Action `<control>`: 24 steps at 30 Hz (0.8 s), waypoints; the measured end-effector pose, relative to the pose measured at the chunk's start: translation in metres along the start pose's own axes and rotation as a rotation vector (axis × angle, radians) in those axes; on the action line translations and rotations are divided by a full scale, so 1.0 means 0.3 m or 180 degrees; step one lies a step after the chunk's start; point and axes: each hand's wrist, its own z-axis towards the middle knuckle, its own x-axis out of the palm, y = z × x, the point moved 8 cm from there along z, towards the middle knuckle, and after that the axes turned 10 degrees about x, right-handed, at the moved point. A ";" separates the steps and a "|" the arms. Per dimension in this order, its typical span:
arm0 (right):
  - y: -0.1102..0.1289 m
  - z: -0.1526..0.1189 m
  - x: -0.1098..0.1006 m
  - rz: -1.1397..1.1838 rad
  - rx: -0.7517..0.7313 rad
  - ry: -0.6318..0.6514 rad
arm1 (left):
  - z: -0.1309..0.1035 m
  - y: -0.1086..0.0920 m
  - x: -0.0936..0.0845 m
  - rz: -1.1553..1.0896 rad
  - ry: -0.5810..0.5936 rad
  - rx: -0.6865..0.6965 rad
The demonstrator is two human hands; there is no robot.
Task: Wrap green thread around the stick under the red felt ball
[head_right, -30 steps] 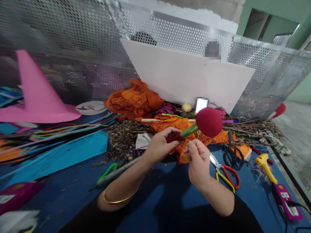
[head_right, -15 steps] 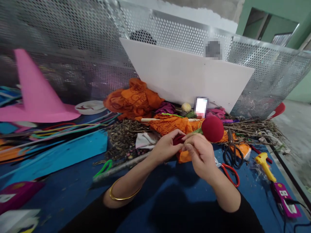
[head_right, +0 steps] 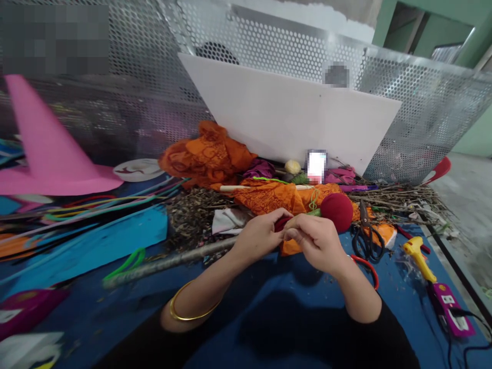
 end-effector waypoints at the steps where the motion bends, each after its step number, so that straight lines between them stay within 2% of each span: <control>1: -0.005 0.004 0.003 0.0150 0.0008 0.0039 | -0.001 -0.004 0.003 -0.0004 0.0020 0.0017; 4: -0.021 0.016 0.010 0.0550 0.0088 0.0125 | -0.002 -0.011 0.012 -0.0043 0.0048 0.0080; 7: -0.045 0.022 0.000 0.0733 0.0215 -0.0010 | -0.002 -0.011 0.019 0.0065 0.0071 0.0118; 12: -0.089 0.021 -0.035 0.0544 0.0419 -0.0524 | -0.006 -0.018 0.030 0.0512 0.0193 0.0189; 21: -0.139 0.031 -0.032 0.0236 0.0840 -0.0748 | -0.019 -0.048 0.050 0.1143 0.0085 0.0243; 24: -0.155 0.029 -0.041 0.0063 0.0963 -0.0864 | -0.023 -0.065 0.052 0.1319 -0.0064 0.0435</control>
